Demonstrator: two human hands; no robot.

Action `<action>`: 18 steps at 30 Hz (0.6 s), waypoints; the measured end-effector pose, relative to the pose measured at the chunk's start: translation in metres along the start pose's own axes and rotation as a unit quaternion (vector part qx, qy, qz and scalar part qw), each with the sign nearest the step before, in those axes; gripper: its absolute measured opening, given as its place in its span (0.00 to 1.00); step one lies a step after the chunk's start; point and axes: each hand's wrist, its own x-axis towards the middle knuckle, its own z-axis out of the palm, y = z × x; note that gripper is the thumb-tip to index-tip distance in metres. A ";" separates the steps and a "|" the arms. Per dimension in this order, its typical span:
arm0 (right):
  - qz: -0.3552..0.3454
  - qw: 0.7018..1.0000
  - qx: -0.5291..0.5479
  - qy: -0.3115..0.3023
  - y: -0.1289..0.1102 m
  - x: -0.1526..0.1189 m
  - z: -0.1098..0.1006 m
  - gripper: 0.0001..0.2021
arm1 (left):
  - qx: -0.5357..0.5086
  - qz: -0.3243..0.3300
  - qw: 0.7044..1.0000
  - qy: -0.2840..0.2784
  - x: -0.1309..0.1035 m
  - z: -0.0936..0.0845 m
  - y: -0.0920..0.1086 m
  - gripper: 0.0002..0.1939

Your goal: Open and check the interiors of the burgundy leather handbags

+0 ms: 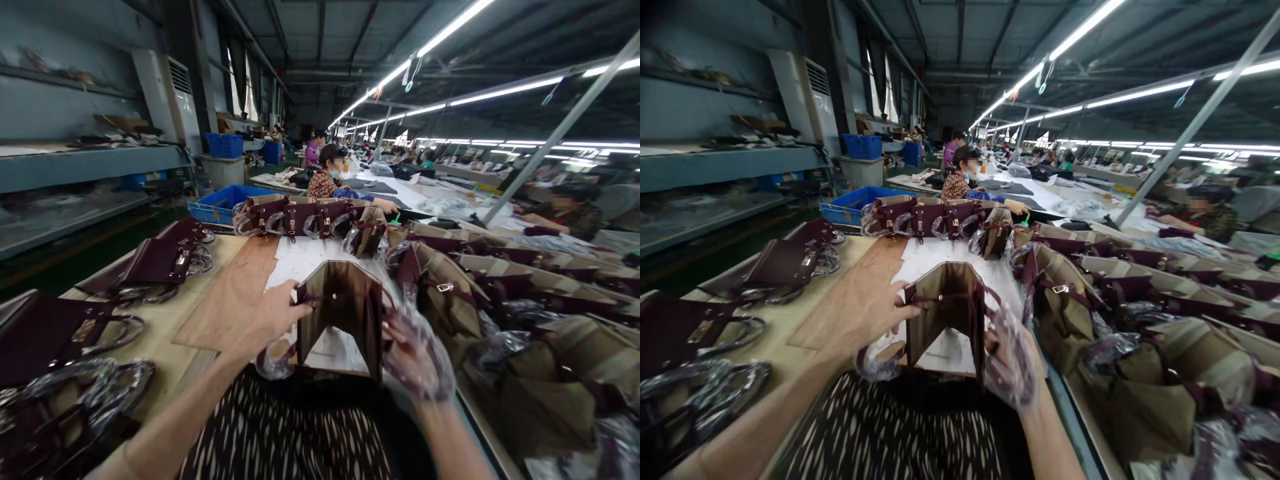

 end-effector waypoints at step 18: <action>0.118 0.984 0.132 0.023 -0.005 0.031 0.049 0.11 | -0.269 -0.165 0.917 -0.244 0.012 -0.011 -0.072 0.11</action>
